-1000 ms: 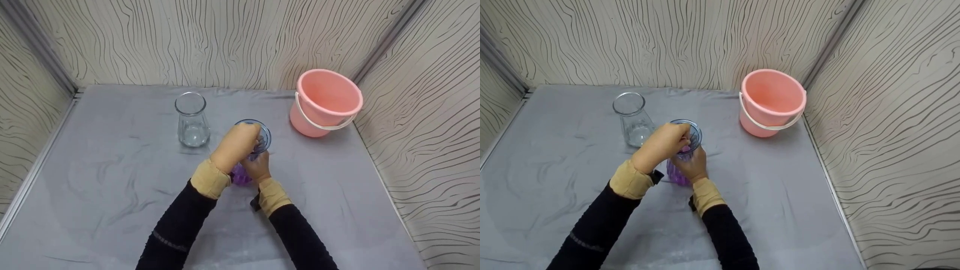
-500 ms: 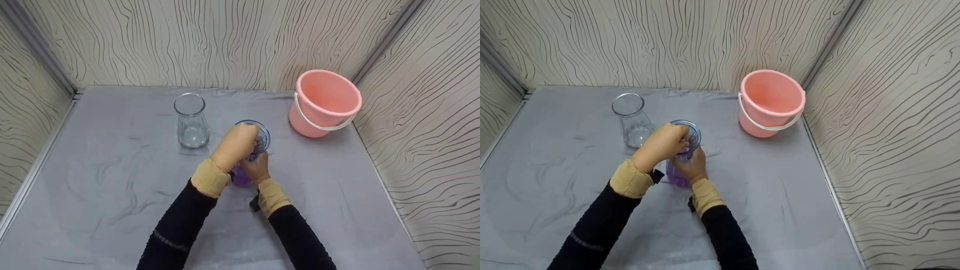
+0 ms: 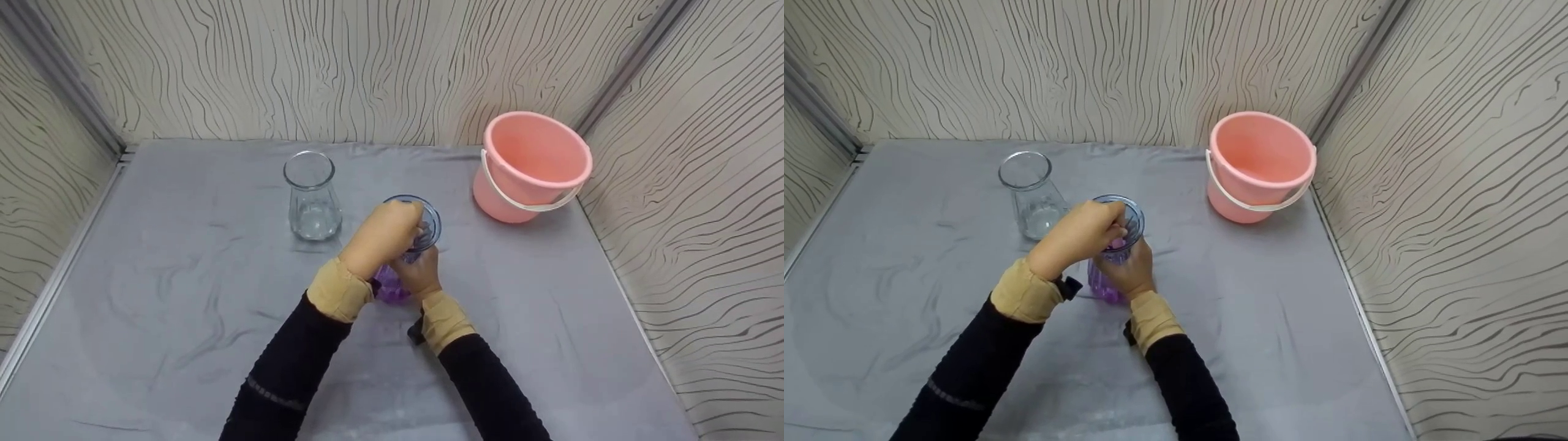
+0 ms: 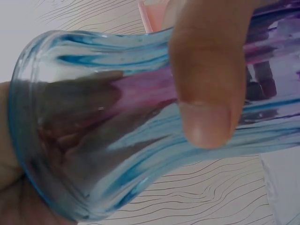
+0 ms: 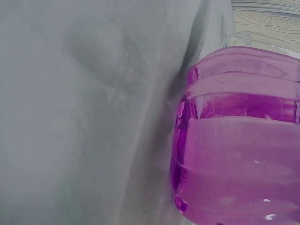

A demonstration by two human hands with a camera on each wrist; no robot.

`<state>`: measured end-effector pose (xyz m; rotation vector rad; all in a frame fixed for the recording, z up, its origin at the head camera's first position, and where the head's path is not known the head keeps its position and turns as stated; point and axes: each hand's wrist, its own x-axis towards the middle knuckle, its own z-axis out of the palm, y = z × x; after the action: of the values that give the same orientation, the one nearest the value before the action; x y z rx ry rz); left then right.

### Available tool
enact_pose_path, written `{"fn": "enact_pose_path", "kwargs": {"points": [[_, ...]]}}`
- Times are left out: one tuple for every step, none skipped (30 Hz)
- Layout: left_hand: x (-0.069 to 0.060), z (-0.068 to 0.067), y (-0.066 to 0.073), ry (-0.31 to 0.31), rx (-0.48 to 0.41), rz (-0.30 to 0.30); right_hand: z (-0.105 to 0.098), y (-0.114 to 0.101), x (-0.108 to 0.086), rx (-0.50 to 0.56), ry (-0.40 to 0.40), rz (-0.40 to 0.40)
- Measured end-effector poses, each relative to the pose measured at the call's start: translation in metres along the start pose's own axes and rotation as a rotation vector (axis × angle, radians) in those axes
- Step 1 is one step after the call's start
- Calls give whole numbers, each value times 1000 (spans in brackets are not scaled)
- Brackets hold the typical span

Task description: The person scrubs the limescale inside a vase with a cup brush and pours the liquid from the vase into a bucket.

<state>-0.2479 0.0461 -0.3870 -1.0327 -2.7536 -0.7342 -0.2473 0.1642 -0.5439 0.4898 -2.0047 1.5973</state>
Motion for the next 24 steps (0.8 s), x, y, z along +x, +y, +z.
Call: {"fn": "enact_pose_path", "kwargs": {"points": [[0,0,0,-2,3,1,0,1,-1,8,-2,2],[0,0,0,-9,2,-3,0,2,-1,19,-4,5],[0,0,-1,-16,2,-5,0,2,-1,26,-4,6],[0,1,-1,-23,3,-6,0,3,-1,32,-3,5],[0,0,-1,-28,6,-8,0,3,-1,37,0,5],[0,1,-1,-32,9,-8,1,3,-1,36,3,3],[0,1,-1,-33,15,-6,1,3,-1,39,4,5],[-1,1,0,-33,20,-6,1,4,-1,37,6,8],[-1,1,0,-26,27,-4,1,4,-1,39,7,10],[-1,2,1,-20,36,-5,1,4,-2,42,6,13],[-1,2,1,-13,45,-9,1,4,-2,43,5,17],[-2,3,2,-7,52,-13,1,4,-2,41,3,18],[-1,3,2,-3,57,-18,1,4,-2,41,0,18],[-1,3,3,-1,61,-24,1,4,-2,36,-1,15],[-1,3,3,0,63,-29,0,4,-1,30,-1,12],[0,3,3,-1,63,-36,0,3,-1,21,-1,8],[0,3,4,-1,61,-40,0,3,-1,9,-2,5],[0,3,4,1,62,-42,0,2,-1,1,-2,4],[0,2,5,7,68,-44,0,2,0,-5,-3,6],[0,3,5,14,73,-46,0,1,0,-5,-4,9],[0,3,6,20,75,-49,0,0,0,0,-7,15],[-1,3,6,28,79,-51,0,-1,1,4,-9,19],[-1,4,6,38,85,-50,1,-4,1,8,-12,23],[-2,4,7,48,89,-50,0,-10,2,15,-15,27]]}}
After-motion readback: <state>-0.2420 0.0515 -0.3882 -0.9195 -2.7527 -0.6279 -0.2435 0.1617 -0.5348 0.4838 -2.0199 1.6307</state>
